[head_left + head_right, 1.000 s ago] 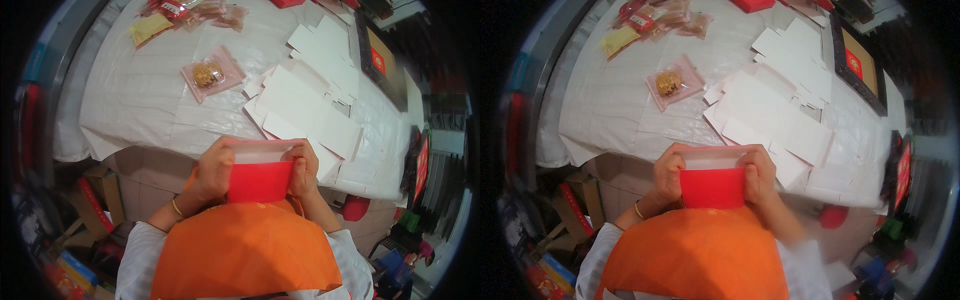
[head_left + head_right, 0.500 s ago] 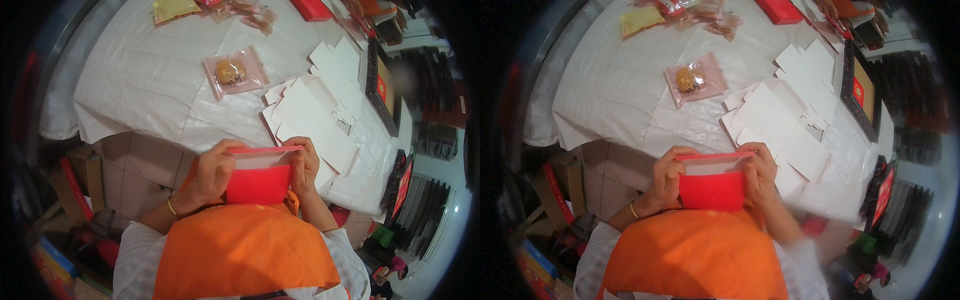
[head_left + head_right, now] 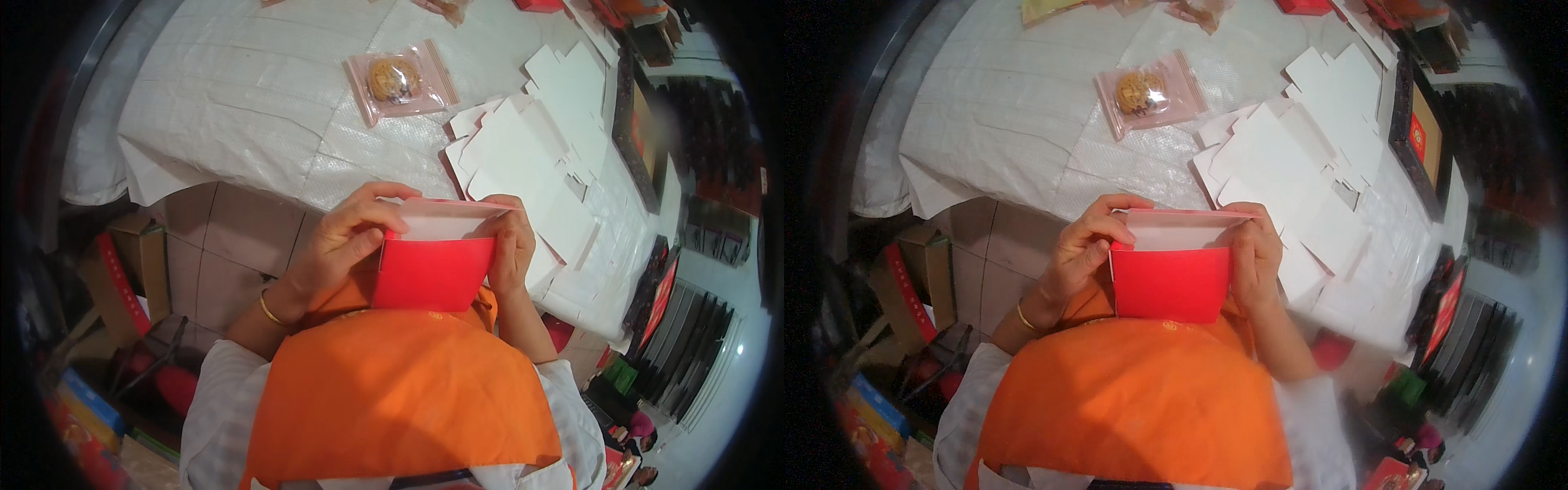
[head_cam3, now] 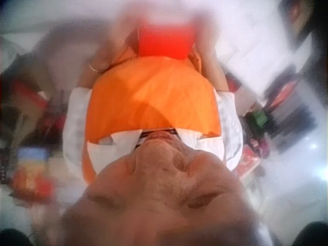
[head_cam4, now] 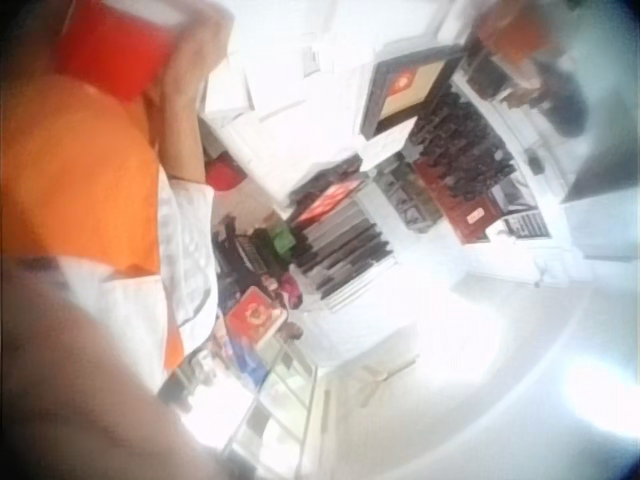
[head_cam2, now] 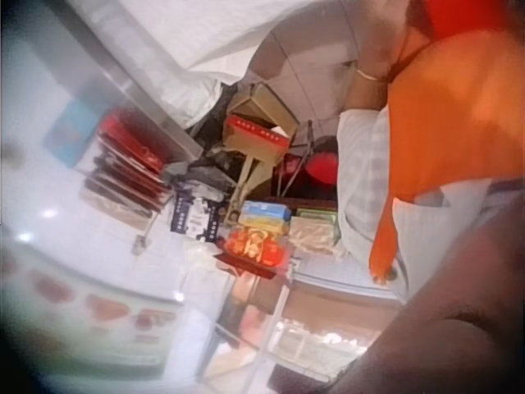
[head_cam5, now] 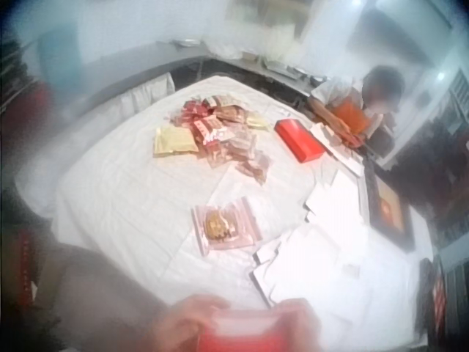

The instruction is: The person folds flat white cardboard pieces into small rectangular boxes. They insert a packaged snack into each box, fold the flaps to close it, and place the finished boxes into a larger black tray.

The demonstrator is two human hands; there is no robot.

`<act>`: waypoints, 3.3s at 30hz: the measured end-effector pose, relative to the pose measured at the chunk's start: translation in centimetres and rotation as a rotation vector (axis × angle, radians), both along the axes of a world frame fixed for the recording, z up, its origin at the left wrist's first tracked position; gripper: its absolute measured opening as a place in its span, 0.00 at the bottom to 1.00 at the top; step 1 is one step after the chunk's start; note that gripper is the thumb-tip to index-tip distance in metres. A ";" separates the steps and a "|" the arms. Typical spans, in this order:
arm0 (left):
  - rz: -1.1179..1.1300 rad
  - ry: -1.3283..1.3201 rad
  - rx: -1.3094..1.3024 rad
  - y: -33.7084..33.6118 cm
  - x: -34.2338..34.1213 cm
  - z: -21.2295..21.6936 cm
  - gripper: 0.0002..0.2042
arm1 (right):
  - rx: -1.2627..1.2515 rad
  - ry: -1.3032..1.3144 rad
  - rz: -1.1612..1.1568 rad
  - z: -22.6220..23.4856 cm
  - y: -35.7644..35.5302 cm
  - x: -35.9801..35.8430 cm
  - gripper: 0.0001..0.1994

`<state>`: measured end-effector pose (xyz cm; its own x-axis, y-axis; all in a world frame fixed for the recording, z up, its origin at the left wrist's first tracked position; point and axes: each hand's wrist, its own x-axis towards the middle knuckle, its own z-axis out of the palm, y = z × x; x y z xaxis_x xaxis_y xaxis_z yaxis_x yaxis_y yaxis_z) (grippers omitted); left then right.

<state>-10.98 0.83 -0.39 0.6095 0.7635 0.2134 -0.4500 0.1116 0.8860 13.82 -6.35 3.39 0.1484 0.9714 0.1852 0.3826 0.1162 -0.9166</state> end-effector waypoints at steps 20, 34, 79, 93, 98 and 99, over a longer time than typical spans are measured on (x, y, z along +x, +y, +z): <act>0.019 0.107 -0.029 0.4 -0.1 0.3 0.18 | 0.074 0.011 0.083 -0.1 0.7 0.3 0.33; 0.252 0.082 -0.429 -0.7 2.5 4.2 0.22 | 0.277 0.133 0.015 0.9 5.7 0.0 0.11; 0.155 -0.014 -0.586 -2.0 6.4 6.9 0.15 | 0.242 -0.441 0.369 6.3 2.9 1.7 0.10; 0.015 0.276 -0.209 -2.3 6.9 4.5 0.14 | 0.084 0.620 -0.234 0.6 -2.1 1.2 0.22; -0.041 0.348 0.019 -1.0 6.2 3.6 0.16 | -0.028 0.769 0.042 -1.3 -3.8 1.9 0.17; -0.052 0.354 0.129 -0.4 6.1 3.6 0.17 | 0.041 0.656 0.059 -1.5 -3.6 2.2 0.17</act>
<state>-4.89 0.40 3.22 0.7001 0.7100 0.0756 -0.1106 0.0032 0.9939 16.04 -9.97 1.92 0.1901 0.9754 0.1115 -0.2617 0.1598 -0.9518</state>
